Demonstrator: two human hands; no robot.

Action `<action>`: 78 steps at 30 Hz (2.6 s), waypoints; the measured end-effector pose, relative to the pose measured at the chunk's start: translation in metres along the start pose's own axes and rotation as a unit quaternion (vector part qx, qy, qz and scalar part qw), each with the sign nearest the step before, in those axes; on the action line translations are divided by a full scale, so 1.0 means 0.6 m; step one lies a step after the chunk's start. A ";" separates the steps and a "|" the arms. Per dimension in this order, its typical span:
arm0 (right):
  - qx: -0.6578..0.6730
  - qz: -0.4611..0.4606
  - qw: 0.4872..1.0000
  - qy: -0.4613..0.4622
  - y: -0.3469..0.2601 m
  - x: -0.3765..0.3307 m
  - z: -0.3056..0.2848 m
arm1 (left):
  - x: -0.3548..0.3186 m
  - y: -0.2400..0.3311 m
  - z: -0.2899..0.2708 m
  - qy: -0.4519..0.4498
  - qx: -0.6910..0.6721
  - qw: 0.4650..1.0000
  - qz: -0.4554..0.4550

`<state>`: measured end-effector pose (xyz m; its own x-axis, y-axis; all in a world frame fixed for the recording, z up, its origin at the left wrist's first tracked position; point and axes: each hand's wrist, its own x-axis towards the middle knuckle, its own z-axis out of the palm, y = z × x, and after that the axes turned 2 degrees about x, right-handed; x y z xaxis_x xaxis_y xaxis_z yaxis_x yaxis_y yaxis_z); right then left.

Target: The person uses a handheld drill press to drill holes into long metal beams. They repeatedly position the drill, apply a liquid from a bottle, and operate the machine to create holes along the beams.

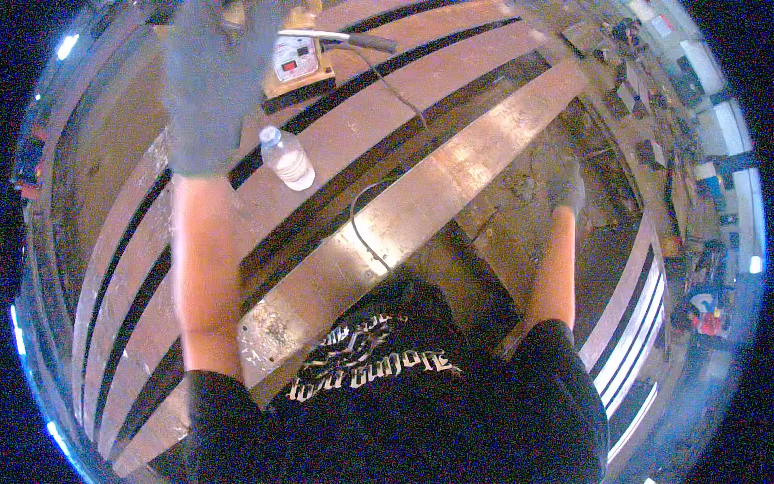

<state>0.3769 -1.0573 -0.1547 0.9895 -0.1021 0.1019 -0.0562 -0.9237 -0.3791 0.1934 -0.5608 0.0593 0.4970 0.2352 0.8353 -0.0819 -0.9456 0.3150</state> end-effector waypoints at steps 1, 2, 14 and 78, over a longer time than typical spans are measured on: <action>-0.279 0.040 0.957 0.075 0.012 -0.039 0.015 | 0.053 0.001 -0.018 0.041 0.057 0.990 0.120; -0.129 -0.001 0.990 0.047 0.079 -0.025 0.084 | 0.105 0.003 -0.063 0.022 0.146 0.974 0.171; 0.079 -0.043 0.985 -0.148 -0.009 -0.293 0.203 | 0.162 -0.213 -0.044 -0.281 0.441 0.835 0.170; 0.326 -0.165 0.930 0.038 -0.234 -0.183 0.211 | 0.134 -0.338 -0.138 -0.424 0.411 0.791 -0.163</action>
<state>0.2932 -0.8695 -0.2292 0.9248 0.0988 0.3673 0.3664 -0.4907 -0.7905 0.1786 -0.3317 0.0997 0.8053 0.5900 0.0581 0.5850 -0.7750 -0.2391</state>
